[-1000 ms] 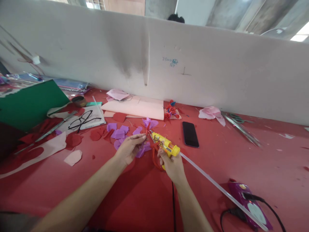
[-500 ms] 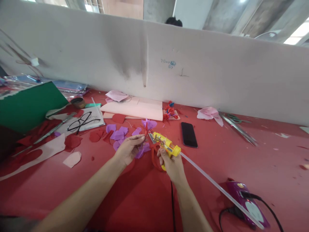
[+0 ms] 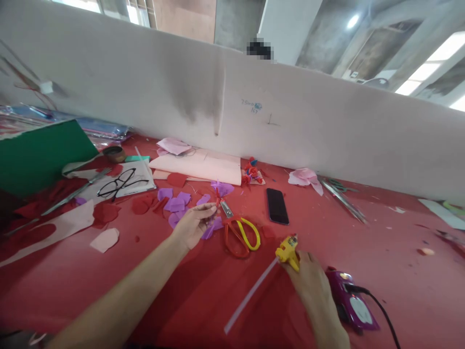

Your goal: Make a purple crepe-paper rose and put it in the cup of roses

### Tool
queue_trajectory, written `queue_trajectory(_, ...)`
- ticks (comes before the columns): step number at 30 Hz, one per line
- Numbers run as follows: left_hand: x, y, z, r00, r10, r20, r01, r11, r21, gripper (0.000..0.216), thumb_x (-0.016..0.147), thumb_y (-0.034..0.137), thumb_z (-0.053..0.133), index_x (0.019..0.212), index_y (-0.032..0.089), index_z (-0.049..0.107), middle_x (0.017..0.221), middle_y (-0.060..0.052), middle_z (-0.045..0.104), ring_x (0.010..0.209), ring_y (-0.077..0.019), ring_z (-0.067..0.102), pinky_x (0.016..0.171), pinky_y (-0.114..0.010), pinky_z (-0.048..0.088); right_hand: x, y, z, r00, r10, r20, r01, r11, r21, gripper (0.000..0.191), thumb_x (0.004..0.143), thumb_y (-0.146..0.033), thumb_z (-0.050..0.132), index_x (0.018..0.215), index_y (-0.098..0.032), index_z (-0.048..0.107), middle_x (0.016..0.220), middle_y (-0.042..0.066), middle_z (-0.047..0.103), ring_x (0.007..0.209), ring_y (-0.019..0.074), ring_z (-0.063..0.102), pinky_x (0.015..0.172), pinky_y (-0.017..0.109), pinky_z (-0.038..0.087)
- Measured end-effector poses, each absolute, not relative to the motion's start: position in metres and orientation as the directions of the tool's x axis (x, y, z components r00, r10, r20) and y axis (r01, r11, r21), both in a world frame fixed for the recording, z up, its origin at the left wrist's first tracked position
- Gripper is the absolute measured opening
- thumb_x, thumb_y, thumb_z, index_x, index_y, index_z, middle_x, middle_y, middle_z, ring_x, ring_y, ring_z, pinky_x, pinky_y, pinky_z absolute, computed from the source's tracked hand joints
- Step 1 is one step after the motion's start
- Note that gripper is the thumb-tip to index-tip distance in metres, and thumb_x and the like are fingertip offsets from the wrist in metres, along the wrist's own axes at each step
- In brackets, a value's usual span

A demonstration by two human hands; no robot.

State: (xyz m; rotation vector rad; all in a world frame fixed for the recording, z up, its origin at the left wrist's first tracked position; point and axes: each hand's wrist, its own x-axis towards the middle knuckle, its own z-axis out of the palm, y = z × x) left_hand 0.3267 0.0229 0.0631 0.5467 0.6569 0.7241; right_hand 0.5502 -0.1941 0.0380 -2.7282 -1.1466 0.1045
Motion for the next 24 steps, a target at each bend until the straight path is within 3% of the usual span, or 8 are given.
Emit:
queue_trajectory(4,0.325,0.022,0.067,0.605,0.73,-0.319,-0.437,0.639,0.633,0.008,0.066,0.005,0.069,0.072,0.01,0.07,0.064,-0.004,0.067,0.053,-0.0062,0.058,0.055,-0.015,0.044,0.558,-0.201,0.036,0.697,0.717,0.011,0.711,-0.69,-0.132,0.037,0.075,-0.042,0.051,0.091,-0.012,0.064,0.097,0.019,0.064,0.087,0.0323,0.062,0.074,0.042,0.047)
queue_trajectory(7,0.323,0.02,0.069,0.647,0.7,-0.3,-0.43,0.661,0.615,0.007,0.066,0.005,0.069,0.072,0.01,0.07,0.064,-0.004,0.067,0.053,-0.0064,0.058,0.056,-0.015,0.046,0.533,-0.181,0.057,0.693,0.68,0.239,0.72,-0.674,-0.168,0.034,0.076,-0.034,0.049,0.097,-0.014,0.066,0.109,0.021,0.062,0.095,0.0353,0.059,0.082,0.05,0.043)
queue_trajectory(10,0.323,0.016,0.069,0.701,0.658,-0.275,-0.406,0.685,0.605,0.009,0.065,0.007,0.071,0.073,0.01,0.07,0.066,-0.003,0.068,0.056,-0.0068,0.06,0.059,-0.015,0.048,0.49,-0.134,0.079,0.626,0.724,0.291,0.703,-0.363,-0.611,0.029,0.08,-0.04,0.052,0.094,-0.02,0.068,0.098,0.012,0.068,0.089,0.0266,0.061,0.084,0.042,0.046)
queue_trajectory(12,0.323,0.014,0.068,0.732,0.634,-0.25,-0.393,0.692,0.605,0.011,0.064,0.008,0.073,0.074,0.011,0.07,0.067,-0.003,0.068,0.058,-0.0067,0.061,0.061,-0.015,0.048,0.464,-0.097,0.084,0.629,0.766,0.132,0.358,-0.135,-0.924,0.027,0.075,-0.043,0.062,0.087,-0.02,0.07,0.085,0.008,0.07,0.077,0.0216,0.064,0.075,0.037,0.05)
queue_trajectory(13,0.323,0.014,0.068,0.744,0.624,-0.237,-0.392,0.696,0.602,0.012,0.063,0.009,0.074,0.074,0.011,0.07,0.067,-0.003,0.068,0.059,-0.0067,0.061,0.061,-0.014,0.048,0.453,-0.08,0.083,0.61,0.791,0.052,0.125,-0.031,-0.992,0.025,0.07,-0.042,0.068,0.081,-0.02,0.07,0.079,0.005,0.07,0.071,0.019,0.064,0.071,0.034,0.051)
queue_trajectory(15,0.322,0.014,0.069,0.761,0.609,-0.225,-0.39,0.706,0.591,0.013,0.063,0.009,0.074,0.075,0.01,0.071,0.067,-0.004,0.069,0.06,-0.0067,0.062,0.062,-0.014,0.048,0.44,-0.056,0.078,0.525,0.85,-0.052,-0.248,0.094,-0.964,0.023,0.06,-0.039,0.078,0.074,-0.021,0.071,0.071,0.001,0.07,0.061,0.0147,0.062,0.063,0.03,0.053)
queue_trajectory(17,0.322,0.015,0.069,0.768,0.595,-0.237,-0.381,0.722,0.577,0.012,0.063,0.009,0.074,0.075,0.01,0.071,0.067,-0.003,0.068,0.06,-0.0067,0.062,0.061,-0.013,0.048,0.434,-0.046,0.071,0.502,0.861,-0.075,-0.426,0.171,-0.888,0.022,0.055,-0.033,0.083,0.069,-0.022,0.071,0.067,-0.001,0.069,0.056,0.0119,0.061,0.057,0.026,0.053)
queue_trajectory(24,0.325,0.014,0.067,0.778,0.546,-0.312,-0.316,0.768,0.556,0.011,0.062,0.007,0.072,0.072,0.011,0.07,0.065,-0.003,0.067,0.057,-0.0068,0.06,0.058,-0.015,0.047,0.437,-0.056,0.061,0.525,0.85,-0.042,-0.449,0.236,-0.862,0.016,0.058,-0.028,0.083,0.068,-0.022,0.073,0.065,-0.002,0.07,0.055,0.0097,0.061,0.056,0.022,0.054)
